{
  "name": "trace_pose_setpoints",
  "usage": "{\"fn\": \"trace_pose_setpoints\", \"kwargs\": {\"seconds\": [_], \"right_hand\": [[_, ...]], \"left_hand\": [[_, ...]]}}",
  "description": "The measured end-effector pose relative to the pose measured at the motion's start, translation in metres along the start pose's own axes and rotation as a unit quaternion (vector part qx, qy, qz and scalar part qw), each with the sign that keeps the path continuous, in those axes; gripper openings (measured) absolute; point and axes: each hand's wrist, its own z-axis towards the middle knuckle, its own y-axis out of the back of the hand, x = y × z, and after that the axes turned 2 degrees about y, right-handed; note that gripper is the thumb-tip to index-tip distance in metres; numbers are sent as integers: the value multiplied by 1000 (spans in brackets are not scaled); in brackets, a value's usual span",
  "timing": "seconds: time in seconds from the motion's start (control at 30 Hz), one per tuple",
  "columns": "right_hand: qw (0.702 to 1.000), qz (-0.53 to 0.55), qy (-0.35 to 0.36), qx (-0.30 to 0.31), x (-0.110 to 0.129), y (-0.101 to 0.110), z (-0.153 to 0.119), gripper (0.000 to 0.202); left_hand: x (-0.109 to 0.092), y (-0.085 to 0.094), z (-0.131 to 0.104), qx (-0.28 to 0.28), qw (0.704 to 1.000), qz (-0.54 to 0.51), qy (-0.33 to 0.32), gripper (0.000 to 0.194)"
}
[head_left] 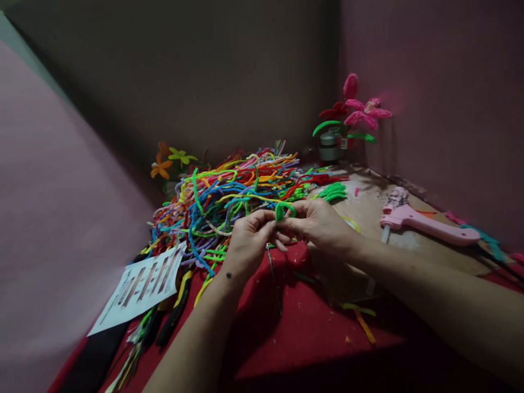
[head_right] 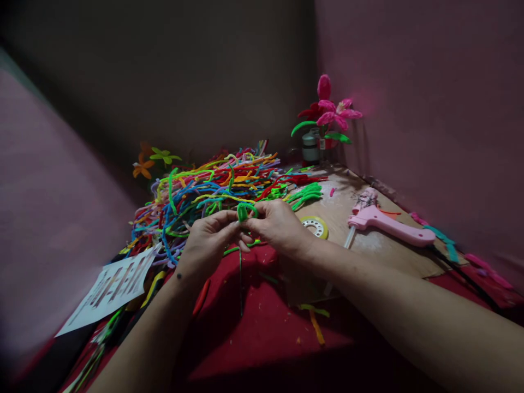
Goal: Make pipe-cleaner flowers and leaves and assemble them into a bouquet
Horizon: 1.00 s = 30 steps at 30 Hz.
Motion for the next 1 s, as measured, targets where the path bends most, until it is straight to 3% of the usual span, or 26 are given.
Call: {"fn": "trace_pose_setpoints", "kwargs": {"seconds": [0.17,0.3,0.6,0.83,1.0], "right_hand": [[998,32,13,-55,7,0,1,22],[996,91,-6,-16,8,0,2,21],[993,105,-53,-10,5,0,2,19],[993,104,-56,-22,2,-5,0,19],[993,113,-34,-23,-5,-7,0,18]], "left_hand": [[-1,0,-2,4,999,36,7,9],[0,0,-2,22,998,50,32,8],[1,8,2,104,984,9,141,11],[-1,1,1,37,974,147,166,10],[4,2,3,19,959,233,158,7]]}}
